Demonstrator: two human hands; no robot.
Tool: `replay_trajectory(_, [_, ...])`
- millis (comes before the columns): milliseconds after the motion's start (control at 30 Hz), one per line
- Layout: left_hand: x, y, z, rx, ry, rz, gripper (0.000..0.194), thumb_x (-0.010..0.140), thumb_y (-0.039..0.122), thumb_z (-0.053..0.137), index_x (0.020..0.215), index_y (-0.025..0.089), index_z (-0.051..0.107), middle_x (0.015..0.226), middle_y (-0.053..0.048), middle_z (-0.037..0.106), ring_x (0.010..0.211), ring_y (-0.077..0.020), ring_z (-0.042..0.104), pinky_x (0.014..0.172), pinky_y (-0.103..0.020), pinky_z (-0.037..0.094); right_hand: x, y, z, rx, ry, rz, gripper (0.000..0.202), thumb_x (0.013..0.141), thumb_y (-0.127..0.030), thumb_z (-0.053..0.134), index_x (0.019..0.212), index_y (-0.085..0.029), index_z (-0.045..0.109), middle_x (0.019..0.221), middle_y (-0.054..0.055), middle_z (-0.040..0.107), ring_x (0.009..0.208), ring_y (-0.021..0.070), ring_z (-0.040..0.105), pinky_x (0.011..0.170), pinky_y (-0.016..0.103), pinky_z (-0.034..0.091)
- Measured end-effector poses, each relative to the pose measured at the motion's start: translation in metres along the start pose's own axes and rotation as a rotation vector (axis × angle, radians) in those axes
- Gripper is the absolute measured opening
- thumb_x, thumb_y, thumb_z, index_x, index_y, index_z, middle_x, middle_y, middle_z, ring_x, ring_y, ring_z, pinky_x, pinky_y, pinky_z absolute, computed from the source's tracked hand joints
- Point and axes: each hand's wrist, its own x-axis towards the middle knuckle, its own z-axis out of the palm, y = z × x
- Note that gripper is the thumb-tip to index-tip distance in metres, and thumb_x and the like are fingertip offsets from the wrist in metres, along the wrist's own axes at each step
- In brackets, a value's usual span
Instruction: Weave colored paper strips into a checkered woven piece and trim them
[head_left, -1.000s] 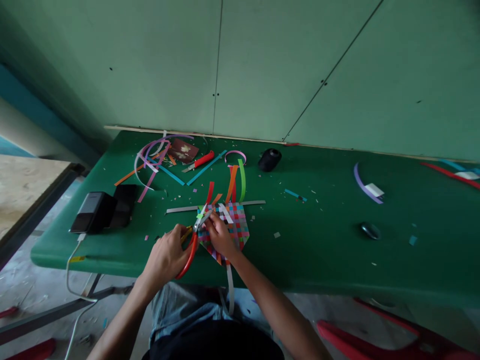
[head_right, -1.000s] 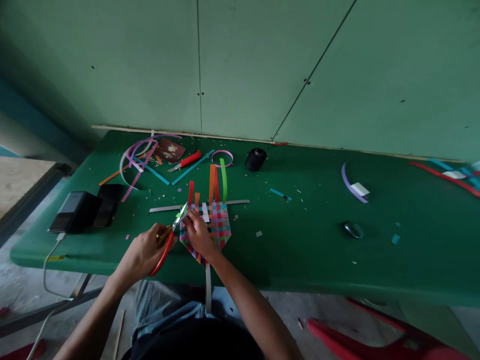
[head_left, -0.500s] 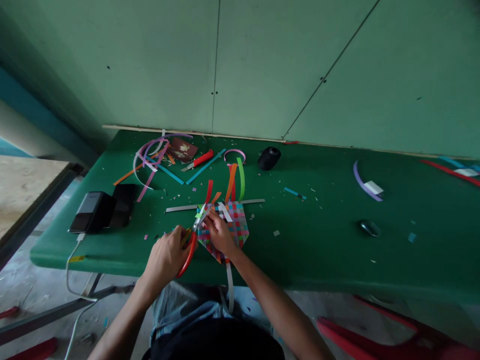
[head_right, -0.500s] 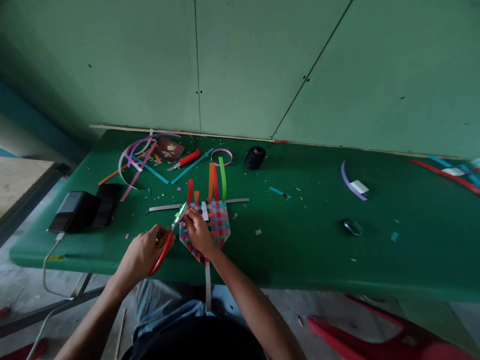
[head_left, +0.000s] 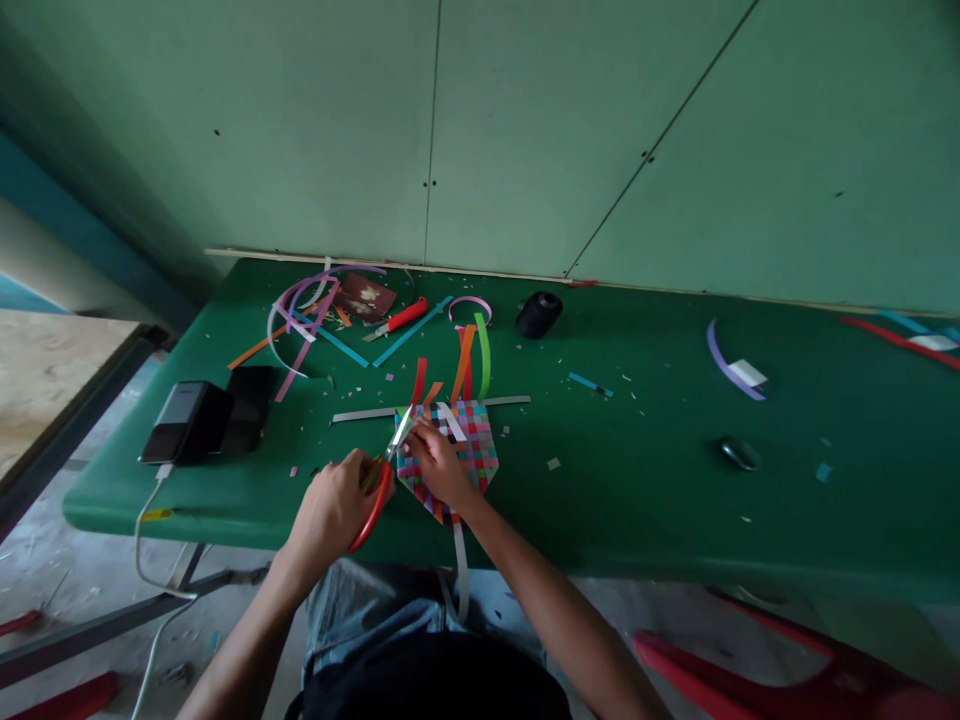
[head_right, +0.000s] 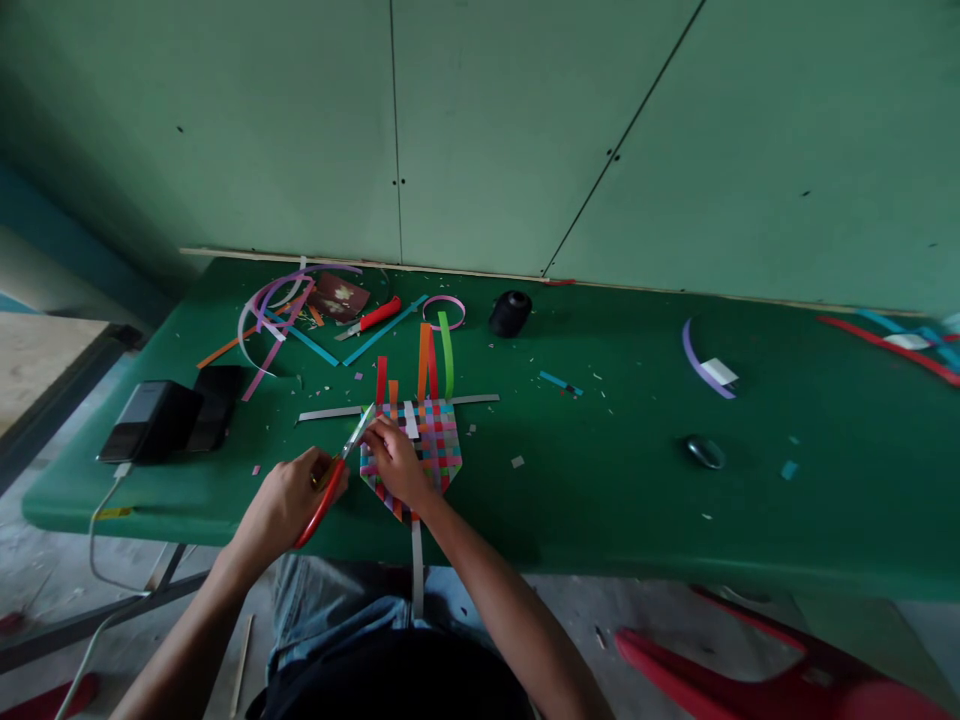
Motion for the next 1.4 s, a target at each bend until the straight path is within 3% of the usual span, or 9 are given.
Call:
replay_trajectory(233, [-0.004,-0.003,0.002,-0.061,0.032,0.0,0.029,0.096,0.052,0.059,0.092,0.023,0.062,0.09,-0.008,0.078,0.078,-0.0243,0.073,0.065,-0.029,0.041,-0.001,0.0,0.002,-0.004,0.01,-0.003,0.029,0.107,-0.036,0.047,0.081,-0.024,0.051,0.088,0.002,0.055,0.081,0.0192,0.055,0.077,0.034,0.045])
replay_trajectory(467, [-0.009,0.004,-0.004,0.202,0.062,-0.079,0.036,0.098,0.058,0.055,0.107,0.023,0.063,0.105,-0.01,0.08,0.093,-0.0307,0.077,0.07,-0.033,0.045,-0.004,0.004,0.003,-0.085,0.023,-0.022,0.025,0.107,-0.03,0.045,0.084,-0.024,0.052,0.088,0.002,0.055,0.083,0.0198,0.055,0.078,0.033,0.044])
replay_trajectory(667, [-0.005,0.007,-0.005,0.232,0.056,-0.065,0.036,0.098,0.058,0.054,0.108,0.024,0.063,0.103,-0.009,0.079,0.092,-0.0307,0.076,0.072,-0.034,0.046,-0.004,0.004,0.002,-0.068,-0.006,-0.052,0.024,0.109,-0.03,0.045,0.091,-0.023,0.06,0.092,0.003,0.059,0.087,0.0204,0.058,0.08,0.033,0.046])
replay_trajectory(1100, [-0.004,-0.001,-0.013,0.267,0.009,-0.065,0.036,0.096,0.058,0.057,0.106,0.025,0.07,0.091,-0.007,0.079,0.085,-0.0289,0.075,0.062,-0.031,0.038,-0.003,0.009,0.004,-0.062,-0.021,-0.088,0.025,0.109,-0.029,0.047,0.097,-0.023,0.068,0.099,0.005,0.063,0.095,0.0218,0.062,0.087,0.036,0.049])
replay_trajectory(1267, [-0.007,-0.007,-0.014,0.187,0.011,-0.122,0.026,0.096,0.048,0.061,0.105,0.025,0.07,0.097,-0.007,0.08,0.092,-0.0277,0.076,0.072,-0.031,0.046,-0.003,0.006,0.004,-0.058,-0.029,-0.035,0.027,0.11,-0.035,0.046,0.097,-0.023,0.066,0.101,0.005,0.064,0.095,0.0203,0.063,0.086,0.035,0.05])
replay_trajectory(1400, [-0.015,-0.007,-0.015,0.24,0.099,-0.117,0.036,0.1,0.05,0.055,0.121,0.022,0.062,0.112,-0.011,0.079,0.101,-0.0318,0.075,0.086,-0.039,0.051,-0.003,0.001,0.004,-0.035,-0.006,-0.019,0.025,0.111,-0.04,0.046,0.102,-0.025,0.065,0.101,0.004,0.064,0.094,0.0196,0.063,0.087,0.034,0.05])
